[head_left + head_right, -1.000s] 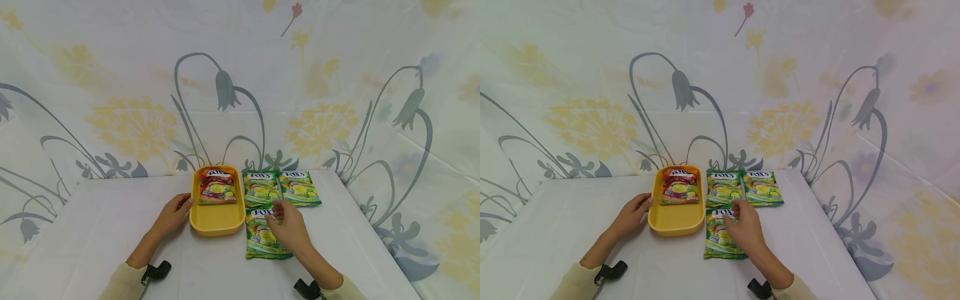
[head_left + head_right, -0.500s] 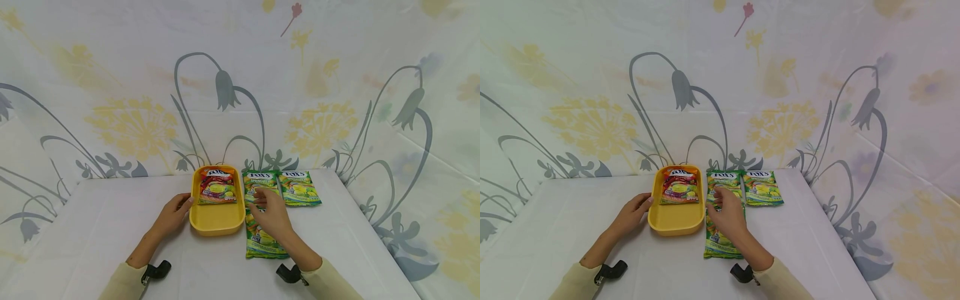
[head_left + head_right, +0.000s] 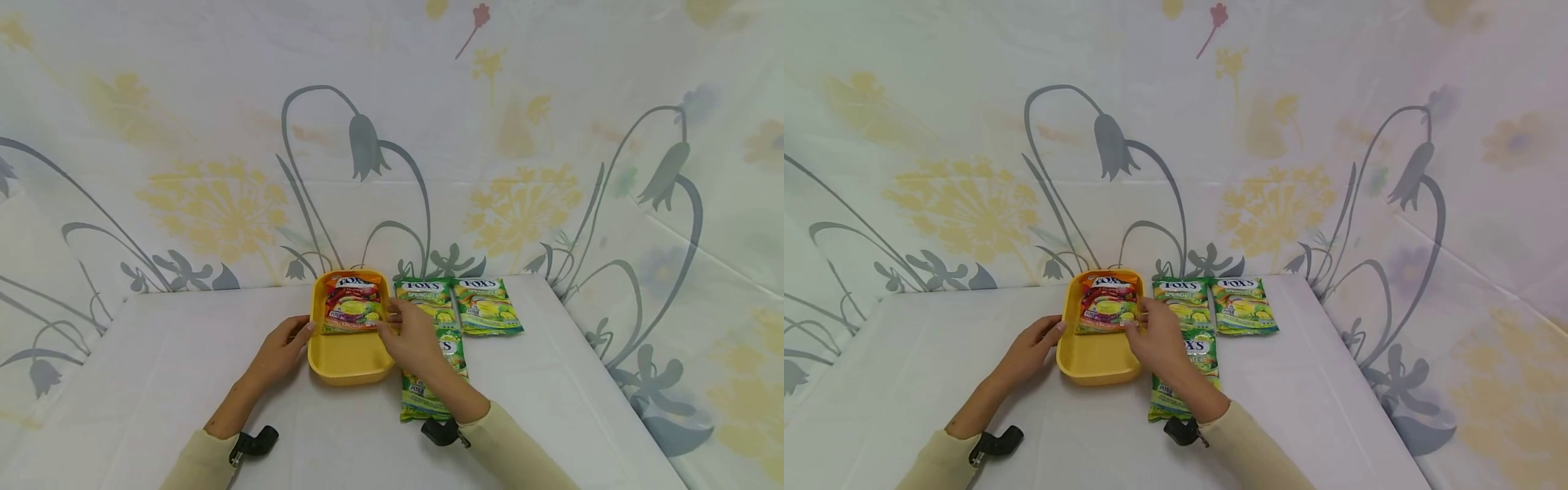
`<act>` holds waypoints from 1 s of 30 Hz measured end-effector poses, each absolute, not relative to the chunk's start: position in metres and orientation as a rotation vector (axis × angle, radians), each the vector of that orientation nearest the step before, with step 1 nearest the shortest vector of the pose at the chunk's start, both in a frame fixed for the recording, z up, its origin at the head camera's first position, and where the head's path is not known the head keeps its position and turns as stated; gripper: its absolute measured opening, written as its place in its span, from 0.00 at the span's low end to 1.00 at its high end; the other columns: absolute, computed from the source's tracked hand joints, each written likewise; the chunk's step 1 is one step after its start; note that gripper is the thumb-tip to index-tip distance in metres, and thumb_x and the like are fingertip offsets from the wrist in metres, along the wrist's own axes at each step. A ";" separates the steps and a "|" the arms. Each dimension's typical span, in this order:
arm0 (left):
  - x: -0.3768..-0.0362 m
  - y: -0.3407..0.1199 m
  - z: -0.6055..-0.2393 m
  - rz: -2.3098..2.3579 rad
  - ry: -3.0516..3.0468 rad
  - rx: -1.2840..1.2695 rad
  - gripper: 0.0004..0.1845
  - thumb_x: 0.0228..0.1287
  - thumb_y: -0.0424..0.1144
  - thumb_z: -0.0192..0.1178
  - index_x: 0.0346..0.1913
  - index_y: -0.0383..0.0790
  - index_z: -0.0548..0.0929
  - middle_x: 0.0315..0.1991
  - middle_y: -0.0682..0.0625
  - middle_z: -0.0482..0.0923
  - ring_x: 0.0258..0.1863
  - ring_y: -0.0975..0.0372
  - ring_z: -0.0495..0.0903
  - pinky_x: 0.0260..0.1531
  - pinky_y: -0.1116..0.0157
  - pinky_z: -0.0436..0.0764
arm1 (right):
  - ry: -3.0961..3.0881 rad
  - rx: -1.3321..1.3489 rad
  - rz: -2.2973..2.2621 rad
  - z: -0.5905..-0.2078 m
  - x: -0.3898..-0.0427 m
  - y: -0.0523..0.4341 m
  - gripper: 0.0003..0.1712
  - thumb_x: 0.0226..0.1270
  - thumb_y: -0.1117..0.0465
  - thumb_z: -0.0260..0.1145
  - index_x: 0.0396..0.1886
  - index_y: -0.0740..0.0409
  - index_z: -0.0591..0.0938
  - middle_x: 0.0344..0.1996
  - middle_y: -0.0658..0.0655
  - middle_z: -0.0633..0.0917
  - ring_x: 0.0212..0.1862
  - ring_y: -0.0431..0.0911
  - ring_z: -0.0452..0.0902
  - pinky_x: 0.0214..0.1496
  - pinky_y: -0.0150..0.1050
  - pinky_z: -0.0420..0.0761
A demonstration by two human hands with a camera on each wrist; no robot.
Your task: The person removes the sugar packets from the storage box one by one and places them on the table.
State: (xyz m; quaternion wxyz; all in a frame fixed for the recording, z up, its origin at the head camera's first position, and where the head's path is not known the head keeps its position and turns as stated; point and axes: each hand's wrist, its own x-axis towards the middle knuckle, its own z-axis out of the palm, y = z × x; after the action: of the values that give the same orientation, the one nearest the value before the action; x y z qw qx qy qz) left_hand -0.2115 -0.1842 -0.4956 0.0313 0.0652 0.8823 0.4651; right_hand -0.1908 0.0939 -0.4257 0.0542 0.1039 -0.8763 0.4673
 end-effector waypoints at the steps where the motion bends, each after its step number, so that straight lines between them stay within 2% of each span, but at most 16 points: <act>1: -0.211 -0.184 -0.495 1.431 2.721 0.204 0.36 0.85 0.59 0.46 0.77 0.31 0.69 0.74 0.34 0.71 0.73 0.41 0.72 0.72 0.42 0.73 | -2.668 0.320 1.423 -0.426 -0.193 0.091 0.31 0.75 0.61 0.70 0.72 0.70 0.75 0.64 0.67 0.82 0.60 0.57 0.85 0.61 0.49 0.87; 7: -0.212 -0.185 -0.495 1.424 2.713 0.194 0.36 0.85 0.60 0.46 0.77 0.32 0.69 0.75 0.34 0.71 0.74 0.42 0.71 0.73 0.43 0.72 | -2.693 0.389 1.414 -0.432 -0.207 0.080 0.33 0.76 0.63 0.68 0.74 0.74 0.71 0.69 0.71 0.78 0.64 0.62 0.82 0.65 0.52 0.84; 12: -0.211 -0.185 -0.494 1.424 2.719 0.210 0.36 0.86 0.59 0.46 0.77 0.31 0.69 0.74 0.33 0.71 0.74 0.41 0.71 0.73 0.42 0.72 | -2.753 0.412 1.331 -0.435 -0.216 0.072 0.35 0.78 0.60 0.66 0.76 0.74 0.69 0.66 0.72 0.79 0.64 0.61 0.80 0.66 0.56 0.82; 18: -0.211 -0.184 -0.495 1.430 2.719 0.214 0.35 0.85 0.59 0.47 0.77 0.32 0.69 0.73 0.34 0.72 0.73 0.42 0.72 0.73 0.42 0.73 | -2.822 0.408 1.315 -0.435 -0.225 0.063 0.38 0.79 0.59 0.65 0.79 0.73 0.64 0.72 0.71 0.75 0.73 0.63 0.71 0.76 0.59 0.72; 24: -0.212 -0.185 -0.497 1.442 2.715 0.207 0.36 0.85 0.59 0.47 0.76 0.31 0.70 0.73 0.34 0.73 0.72 0.42 0.73 0.72 0.42 0.73 | -2.833 0.446 1.370 -0.439 -0.233 0.058 0.37 0.81 0.59 0.63 0.80 0.71 0.62 0.71 0.72 0.73 0.72 0.63 0.72 0.76 0.59 0.72; 30: -0.213 -0.185 -0.497 1.446 2.717 0.209 0.35 0.85 0.59 0.47 0.76 0.32 0.70 0.73 0.34 0.73 0.72 0.42 0.73 0.73 0.42 0.73 | -2.931 0.365 1.338 -0.440 -0.239 0.054 0.44 0.82 0.55 0.61 0.84 0.71 0.53 0.78 0.75 0.62 0.79 0.65 0.62 0.81 0.60 0.64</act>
State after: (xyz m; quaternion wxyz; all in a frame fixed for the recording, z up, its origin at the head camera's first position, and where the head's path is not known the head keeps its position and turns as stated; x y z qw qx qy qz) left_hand -0.2131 -0.1851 -0.4975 0.0283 0.0679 0.8803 0.4687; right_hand -0.2391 0.0540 -0.4399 -0.0506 0.1125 -0.9028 0.4120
